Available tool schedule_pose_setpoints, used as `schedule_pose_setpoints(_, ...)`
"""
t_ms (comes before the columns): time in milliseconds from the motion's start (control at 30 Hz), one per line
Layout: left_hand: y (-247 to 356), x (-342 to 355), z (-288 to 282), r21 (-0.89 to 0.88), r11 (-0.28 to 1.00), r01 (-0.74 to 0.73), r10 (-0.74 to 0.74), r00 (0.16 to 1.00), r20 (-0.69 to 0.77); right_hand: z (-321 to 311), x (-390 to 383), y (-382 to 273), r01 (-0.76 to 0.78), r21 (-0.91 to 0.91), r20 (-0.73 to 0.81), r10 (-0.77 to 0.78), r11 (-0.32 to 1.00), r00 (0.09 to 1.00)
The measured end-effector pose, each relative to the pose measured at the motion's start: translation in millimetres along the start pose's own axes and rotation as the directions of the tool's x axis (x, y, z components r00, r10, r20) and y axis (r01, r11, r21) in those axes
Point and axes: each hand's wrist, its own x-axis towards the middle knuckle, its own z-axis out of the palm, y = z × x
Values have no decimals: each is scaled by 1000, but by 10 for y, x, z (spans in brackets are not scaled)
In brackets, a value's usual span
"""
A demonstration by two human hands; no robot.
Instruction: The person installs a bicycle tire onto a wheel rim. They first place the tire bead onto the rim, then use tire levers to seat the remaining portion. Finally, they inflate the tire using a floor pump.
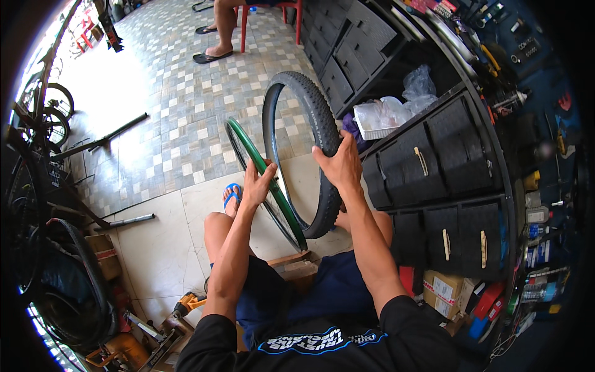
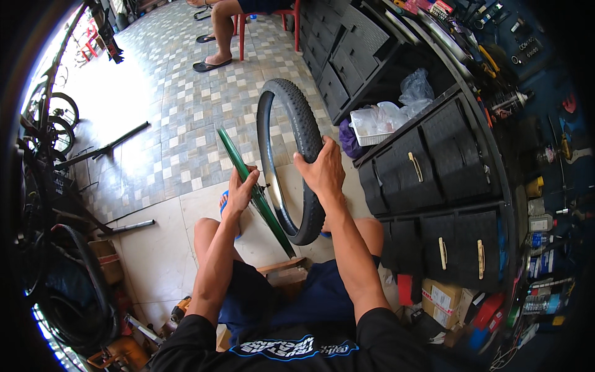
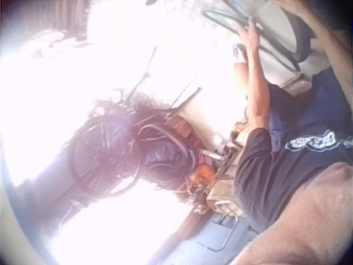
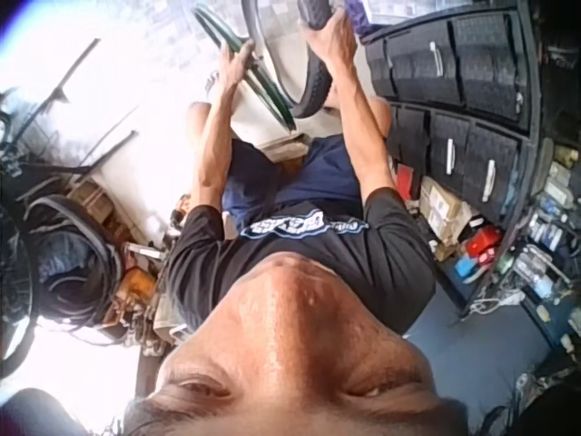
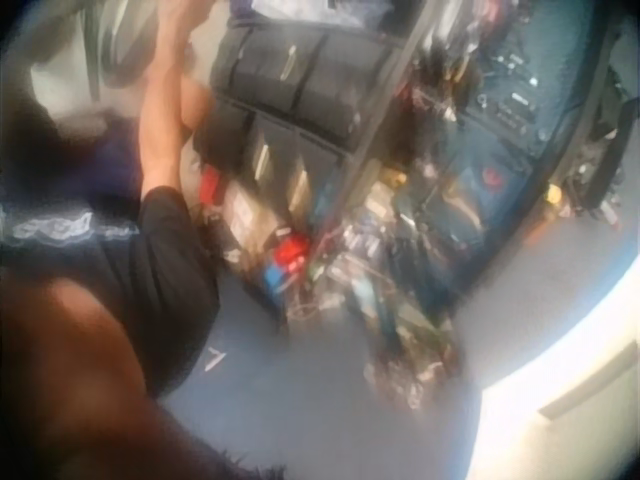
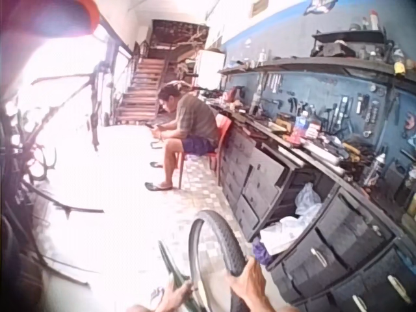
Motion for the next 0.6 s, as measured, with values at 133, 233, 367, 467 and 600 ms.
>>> schedule_pose_setpoints(133, -11, 4, 22, -72, 997, 6, -6, 1000, 9, 7, 249, -91, -34, -34, 38, 35, 999, 999)
schedule_pose_setpoints(233, 6, -35, 115, -19, 999, -48, 45, 990, -132, 36, 351, -73, -64, -41, 127, 69, 997, 989)
schedule_pose_setpoints(367, 66, -82, 89, -48, 998, -37, 32, 994, -100, 83, 328, 16, -15, -26, 104, 18, 1000, 994)
schedule_pose_setpoints(467, 95, -83, -70, -285, 958, 31, -1, 995, 105, 76, 291, 51, -56, 89, 78, 49, 994, 996)
schedule_pose_setpoints(600, 68, -64, -184, -309, 951, 19, 85, 943, 321, -13, 295, 25, -60, 51, 84, 55, 997, 995)
